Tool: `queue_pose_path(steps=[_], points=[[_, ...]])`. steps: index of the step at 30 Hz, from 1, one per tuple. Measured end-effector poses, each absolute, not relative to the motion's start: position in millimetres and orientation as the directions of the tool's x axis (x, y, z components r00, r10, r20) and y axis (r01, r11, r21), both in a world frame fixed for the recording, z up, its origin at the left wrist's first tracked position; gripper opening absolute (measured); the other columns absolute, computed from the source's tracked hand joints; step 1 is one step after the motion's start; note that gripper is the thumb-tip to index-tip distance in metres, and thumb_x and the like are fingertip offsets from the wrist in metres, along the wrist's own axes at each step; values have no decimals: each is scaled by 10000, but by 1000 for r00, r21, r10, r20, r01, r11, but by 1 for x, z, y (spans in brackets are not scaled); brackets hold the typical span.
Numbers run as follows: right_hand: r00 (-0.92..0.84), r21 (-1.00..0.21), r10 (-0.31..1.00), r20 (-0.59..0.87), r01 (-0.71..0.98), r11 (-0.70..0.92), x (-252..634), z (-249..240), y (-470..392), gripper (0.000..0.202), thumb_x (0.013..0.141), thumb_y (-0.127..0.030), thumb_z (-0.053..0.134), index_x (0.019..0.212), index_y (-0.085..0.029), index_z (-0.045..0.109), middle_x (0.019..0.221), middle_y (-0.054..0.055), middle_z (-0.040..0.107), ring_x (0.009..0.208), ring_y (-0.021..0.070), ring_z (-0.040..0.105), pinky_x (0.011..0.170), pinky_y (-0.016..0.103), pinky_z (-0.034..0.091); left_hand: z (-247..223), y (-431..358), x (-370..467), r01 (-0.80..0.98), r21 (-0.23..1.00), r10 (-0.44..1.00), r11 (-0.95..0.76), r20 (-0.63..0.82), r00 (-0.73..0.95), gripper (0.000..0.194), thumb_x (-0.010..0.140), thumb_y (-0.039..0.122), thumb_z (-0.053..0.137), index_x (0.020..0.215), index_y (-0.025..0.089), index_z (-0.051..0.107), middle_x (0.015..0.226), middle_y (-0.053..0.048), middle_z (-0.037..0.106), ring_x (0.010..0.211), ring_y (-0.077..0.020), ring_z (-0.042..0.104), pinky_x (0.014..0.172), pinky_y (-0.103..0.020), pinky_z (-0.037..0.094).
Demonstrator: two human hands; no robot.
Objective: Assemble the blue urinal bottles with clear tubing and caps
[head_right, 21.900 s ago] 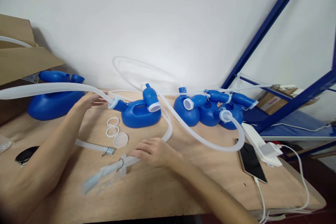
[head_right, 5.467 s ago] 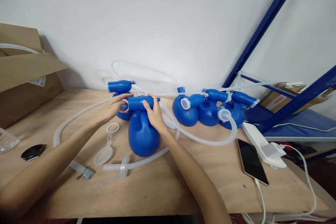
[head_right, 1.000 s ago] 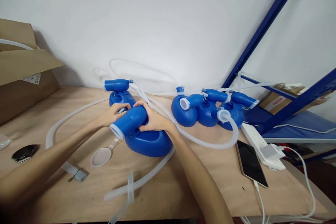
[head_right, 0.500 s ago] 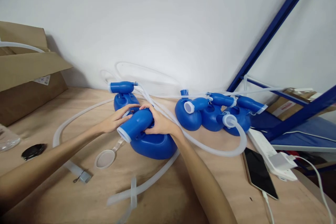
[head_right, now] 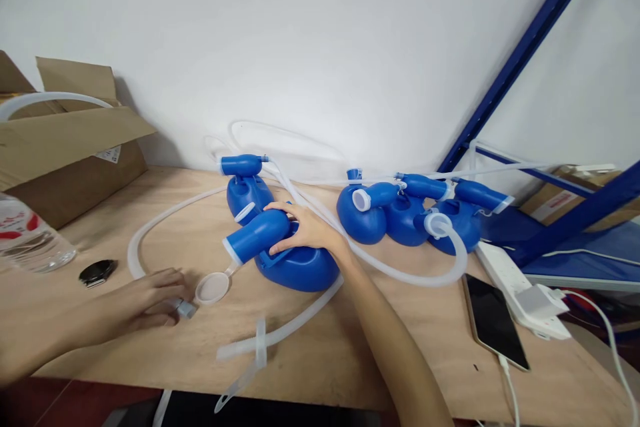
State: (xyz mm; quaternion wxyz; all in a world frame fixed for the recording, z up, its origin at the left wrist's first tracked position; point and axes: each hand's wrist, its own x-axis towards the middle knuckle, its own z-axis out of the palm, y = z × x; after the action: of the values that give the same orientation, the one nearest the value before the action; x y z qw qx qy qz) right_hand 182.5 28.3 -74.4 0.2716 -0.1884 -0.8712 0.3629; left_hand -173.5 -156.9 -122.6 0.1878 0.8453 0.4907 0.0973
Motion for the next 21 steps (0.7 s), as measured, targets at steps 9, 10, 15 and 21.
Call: queue_pose_path(steps=[9,10,15,21], points=[[-711,-794,591,380,76,602,185,-76,32,763,617,-489,950,1258,-250,611,1325,88,601,1204,293,618,933,405,583,-81,-134,-144,710,669,956,-219,3,292,390,1030,542,468,1184,260,689,1115,-61,737,848,-210,694,789,-318,562],[-702,-807,601,382,63,587,186,-77,33,771,618,-512,944,1261,-252,608,1332,90,592,1205,297,617,915,398,589,-80,-130,-142,706,673,956,-221,5,294,395,1027,545,468,1184,255,684,1146,-67,733,852,-210,697,792,-322,565],[-592,-808,652,474,2,590,189,-84,37,779,686,-684,840,1264,-219,601,1259,103,625,1136,309,640,920,417,574,-95,-110,-139,798,517,904,-309,-102,416,392,956,450,561,1252,226,687,1227,-107,722,1102,-294,693,929,-391,565],[-456,-844,735,503,-73,532,187,-89,39,786,818,-816,623,1317,-208,594,1290,109,679,1219,326,629,1082,452,492,-121,-114,-128,795,470,876,-383,-86,474,667,860,512,716,1468,278,576,1540,-133,553,1384,-384,545,1058,-443,536]])
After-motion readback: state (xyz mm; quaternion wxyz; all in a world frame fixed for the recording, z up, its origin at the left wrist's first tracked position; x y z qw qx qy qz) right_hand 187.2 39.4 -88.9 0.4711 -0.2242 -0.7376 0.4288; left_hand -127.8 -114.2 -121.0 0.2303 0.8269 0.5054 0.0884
